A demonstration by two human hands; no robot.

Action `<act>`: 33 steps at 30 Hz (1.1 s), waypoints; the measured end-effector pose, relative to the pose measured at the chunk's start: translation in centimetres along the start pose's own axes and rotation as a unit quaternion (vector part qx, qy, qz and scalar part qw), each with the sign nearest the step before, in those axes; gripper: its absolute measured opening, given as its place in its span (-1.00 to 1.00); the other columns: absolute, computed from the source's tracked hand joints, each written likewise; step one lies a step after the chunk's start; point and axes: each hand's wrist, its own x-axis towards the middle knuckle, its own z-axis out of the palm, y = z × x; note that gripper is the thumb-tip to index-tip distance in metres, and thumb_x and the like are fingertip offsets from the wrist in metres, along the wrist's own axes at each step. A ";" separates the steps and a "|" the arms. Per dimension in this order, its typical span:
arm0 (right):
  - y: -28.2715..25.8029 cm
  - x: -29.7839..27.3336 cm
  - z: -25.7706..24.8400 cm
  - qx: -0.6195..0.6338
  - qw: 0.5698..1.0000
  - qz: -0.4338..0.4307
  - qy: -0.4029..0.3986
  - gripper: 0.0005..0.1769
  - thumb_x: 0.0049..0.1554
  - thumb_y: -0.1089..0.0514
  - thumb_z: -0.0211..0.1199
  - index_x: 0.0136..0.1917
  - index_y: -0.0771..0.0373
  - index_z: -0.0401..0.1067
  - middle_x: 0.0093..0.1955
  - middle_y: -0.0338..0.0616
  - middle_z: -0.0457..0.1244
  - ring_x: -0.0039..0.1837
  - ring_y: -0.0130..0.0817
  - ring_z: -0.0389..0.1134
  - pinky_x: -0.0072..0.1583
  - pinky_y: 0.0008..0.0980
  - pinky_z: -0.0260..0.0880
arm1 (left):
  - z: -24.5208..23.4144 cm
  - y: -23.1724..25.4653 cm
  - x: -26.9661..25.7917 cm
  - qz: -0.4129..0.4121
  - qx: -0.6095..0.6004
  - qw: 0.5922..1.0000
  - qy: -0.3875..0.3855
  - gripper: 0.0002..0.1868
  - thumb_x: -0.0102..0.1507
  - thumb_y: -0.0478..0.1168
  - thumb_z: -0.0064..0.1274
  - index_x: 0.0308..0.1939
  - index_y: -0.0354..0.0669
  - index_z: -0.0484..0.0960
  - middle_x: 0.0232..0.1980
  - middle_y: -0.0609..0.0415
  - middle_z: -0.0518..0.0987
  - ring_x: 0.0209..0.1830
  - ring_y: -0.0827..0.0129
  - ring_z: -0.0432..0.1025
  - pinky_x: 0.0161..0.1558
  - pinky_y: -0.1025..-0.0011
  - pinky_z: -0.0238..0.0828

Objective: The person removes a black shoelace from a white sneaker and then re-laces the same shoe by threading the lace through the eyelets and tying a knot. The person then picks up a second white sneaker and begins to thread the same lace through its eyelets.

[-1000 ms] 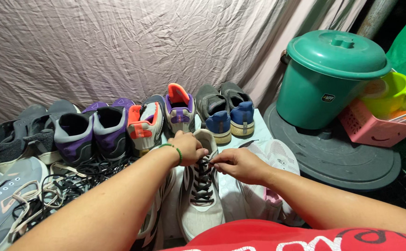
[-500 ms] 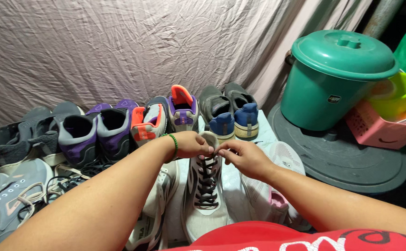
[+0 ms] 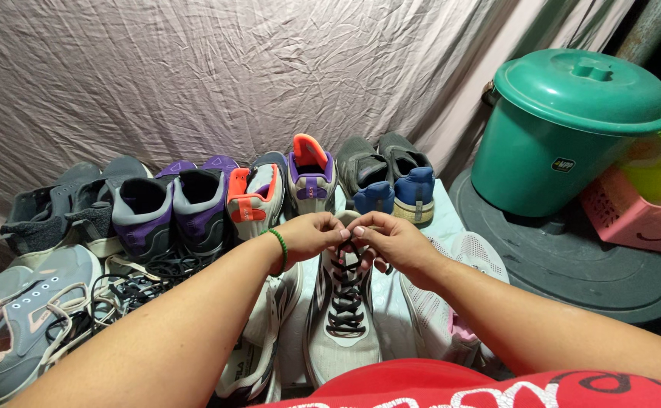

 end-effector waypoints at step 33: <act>2.0 0.1 0.0 -0.097 0.979 -0.164 0.079 -0.88 0.09 0.15 0.24 -0.19 0.25 0.49 -0.08 -0.14 0.27 -0.13 -0.41 0.21 -0.08 -0.45 0.21 | 2.0 2.3 -2.5 -0.112 -0.039 0.991 0.056 -0.81 0.28 -0.03 0.13 -0.26 0.00 0.72 -0.35 0.31 0.59 -0.34 0.61 0.40 -0.29 0.51 0.14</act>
